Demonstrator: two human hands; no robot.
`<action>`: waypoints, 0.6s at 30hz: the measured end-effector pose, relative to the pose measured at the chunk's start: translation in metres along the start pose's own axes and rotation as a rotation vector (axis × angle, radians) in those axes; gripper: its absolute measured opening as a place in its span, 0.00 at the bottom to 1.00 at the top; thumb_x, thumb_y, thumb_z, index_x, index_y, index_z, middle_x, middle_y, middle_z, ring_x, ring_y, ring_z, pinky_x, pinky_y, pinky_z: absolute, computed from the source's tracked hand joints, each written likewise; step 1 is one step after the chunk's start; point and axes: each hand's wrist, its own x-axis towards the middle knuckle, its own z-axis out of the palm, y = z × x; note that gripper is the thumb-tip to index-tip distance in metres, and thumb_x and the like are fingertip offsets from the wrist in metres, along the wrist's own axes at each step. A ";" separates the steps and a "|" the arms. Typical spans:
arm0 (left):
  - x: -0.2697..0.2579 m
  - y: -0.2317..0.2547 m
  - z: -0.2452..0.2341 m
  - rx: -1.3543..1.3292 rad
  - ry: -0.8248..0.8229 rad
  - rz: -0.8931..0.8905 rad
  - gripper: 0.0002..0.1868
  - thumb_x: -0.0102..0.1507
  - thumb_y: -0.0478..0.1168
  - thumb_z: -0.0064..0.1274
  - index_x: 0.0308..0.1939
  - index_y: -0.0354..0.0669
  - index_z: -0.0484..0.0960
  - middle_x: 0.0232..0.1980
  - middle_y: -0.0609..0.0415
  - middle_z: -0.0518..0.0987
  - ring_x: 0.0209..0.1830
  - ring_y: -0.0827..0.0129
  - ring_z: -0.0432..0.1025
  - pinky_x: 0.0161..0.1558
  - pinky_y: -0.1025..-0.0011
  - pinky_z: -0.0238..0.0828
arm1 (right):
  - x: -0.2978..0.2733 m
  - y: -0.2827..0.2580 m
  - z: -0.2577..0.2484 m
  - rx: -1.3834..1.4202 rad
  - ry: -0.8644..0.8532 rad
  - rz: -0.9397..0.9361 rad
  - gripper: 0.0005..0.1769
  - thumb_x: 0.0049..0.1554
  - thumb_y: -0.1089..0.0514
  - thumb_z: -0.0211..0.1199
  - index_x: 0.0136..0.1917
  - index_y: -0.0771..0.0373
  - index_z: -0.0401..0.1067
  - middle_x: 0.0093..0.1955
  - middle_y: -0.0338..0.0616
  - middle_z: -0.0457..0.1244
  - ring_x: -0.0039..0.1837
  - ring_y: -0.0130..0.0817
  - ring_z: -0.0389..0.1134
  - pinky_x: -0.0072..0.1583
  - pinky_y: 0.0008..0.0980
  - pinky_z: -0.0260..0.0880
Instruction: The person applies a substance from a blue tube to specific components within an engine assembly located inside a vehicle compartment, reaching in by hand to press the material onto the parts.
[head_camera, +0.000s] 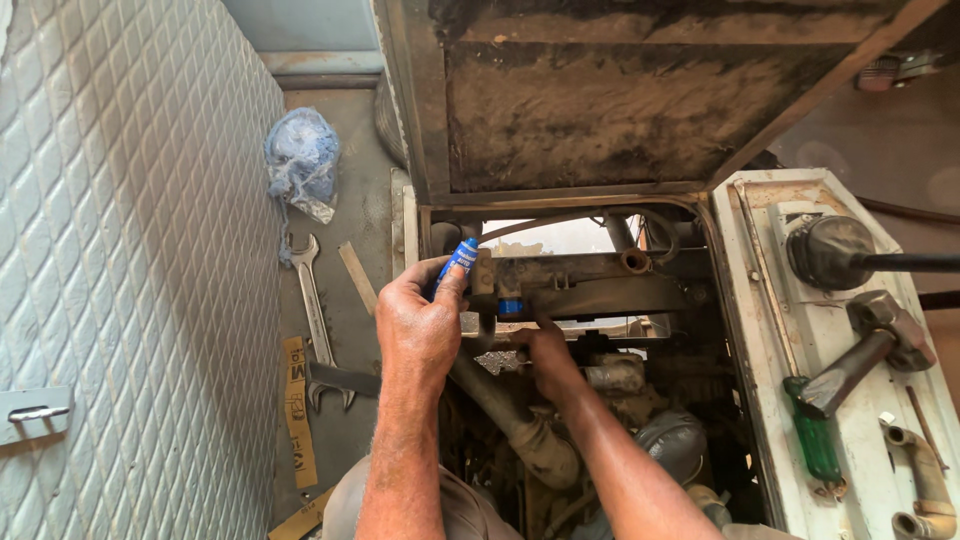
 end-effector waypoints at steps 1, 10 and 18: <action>0.000 0.000 0.000 -0.001 0.001 0.005 0.15 0.62 0.42 0.59 0.48 0.37 0.87 0.33 0.54 0.86 0.29 0.76 0.76 0.33 0.73 0.74 | -0.001 0.003 0.000 -0.017 -0.011 -0.033 0.50 0.50 0.64 0.60 0.84 0.55 0.49 0.45 0.46 0.69 0.33 0.26 0.62 0.31 0.26 0.62; 0.001 -0.004 0.000 -0.080 0.003 0.027 0.14 0.62 0.42 0.59 0.47 0.36 0.88 0.33 0.54 0.86 0.28 0.77 0.75 0.33 0.74 0.73 | -0.013 0.029 0.011 -0.975 0.305 -0.306 0.56 0.55 0.57 0.67 0.85 0.44 0.36 0.43 0.52 0.72 0.41 0.38 0.71 0.49 0.37 0.68; 0.001 -0.002 -0.001 -0.043 0.005 0.025 0.15 0.62 0.42 0.59 0.48 0.36 0.87 0.32 0.54 0.86 0.28 0.76 0.76 0.33 0.74 0.74 | -0.014 0.013 0.020 -0.647 0.165 -0.163 0.55 0.51 0.58 0.62 0.85 0.42 0.36 0.45 0.55 0.74 0.48 0.51 0.76 0.54 0.45 0.75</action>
